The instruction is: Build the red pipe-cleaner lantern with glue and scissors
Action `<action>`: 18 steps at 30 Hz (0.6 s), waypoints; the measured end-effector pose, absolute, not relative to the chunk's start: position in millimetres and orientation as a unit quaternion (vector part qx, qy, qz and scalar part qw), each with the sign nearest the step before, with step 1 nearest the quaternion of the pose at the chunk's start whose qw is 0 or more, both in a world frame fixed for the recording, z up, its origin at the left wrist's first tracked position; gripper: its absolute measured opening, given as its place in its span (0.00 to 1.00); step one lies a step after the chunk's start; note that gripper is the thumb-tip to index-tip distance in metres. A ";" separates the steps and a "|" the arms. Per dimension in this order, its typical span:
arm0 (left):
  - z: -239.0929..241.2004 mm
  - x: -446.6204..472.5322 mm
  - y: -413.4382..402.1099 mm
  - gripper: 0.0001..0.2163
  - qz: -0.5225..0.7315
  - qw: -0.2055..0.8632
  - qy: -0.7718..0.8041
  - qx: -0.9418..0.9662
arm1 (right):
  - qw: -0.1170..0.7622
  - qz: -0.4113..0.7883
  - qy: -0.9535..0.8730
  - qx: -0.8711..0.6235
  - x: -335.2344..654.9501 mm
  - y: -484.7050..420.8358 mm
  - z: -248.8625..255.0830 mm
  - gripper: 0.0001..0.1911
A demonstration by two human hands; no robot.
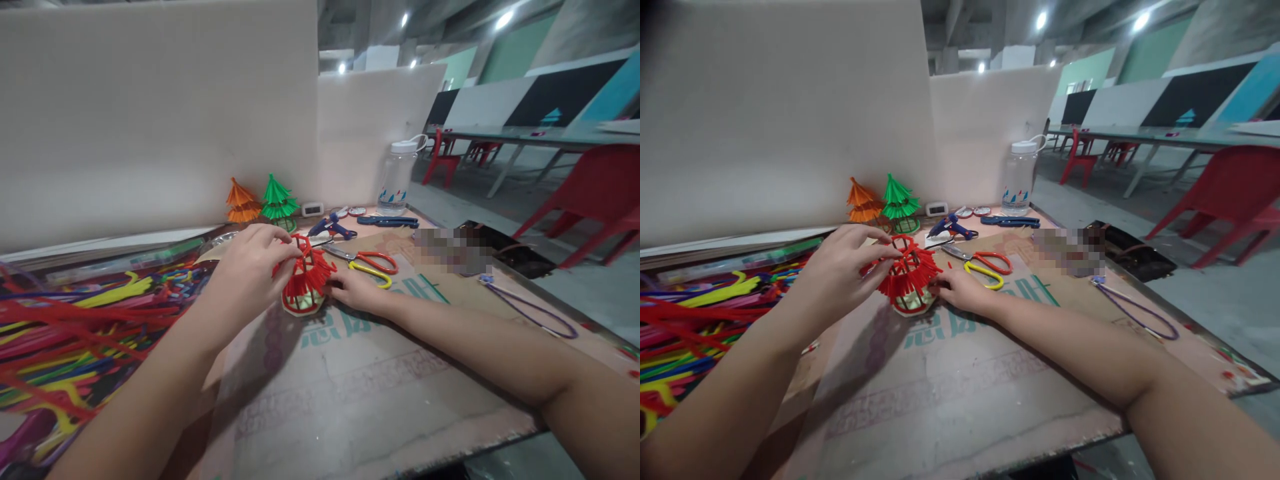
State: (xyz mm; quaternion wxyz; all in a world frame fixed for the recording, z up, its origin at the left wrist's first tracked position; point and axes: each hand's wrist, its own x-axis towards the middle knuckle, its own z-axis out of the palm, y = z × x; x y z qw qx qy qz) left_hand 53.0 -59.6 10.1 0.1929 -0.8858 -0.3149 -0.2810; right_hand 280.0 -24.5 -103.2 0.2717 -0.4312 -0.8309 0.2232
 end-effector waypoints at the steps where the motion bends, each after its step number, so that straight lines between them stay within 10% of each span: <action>1: 10.0 52.9 -59.5 0.09 -0.280 0.193 -0.316 -0.886 | 0.271 0.223 -0.831 -0.431 279.9 -24.8 -103.0 0.07; 18: 7.4 53.4 -57.7 0.11 -0.275 0.193 -0.308 -0.890 | 0.268 0.228 -0.829 -0.434 279.7 -26.2 -101.9 0.08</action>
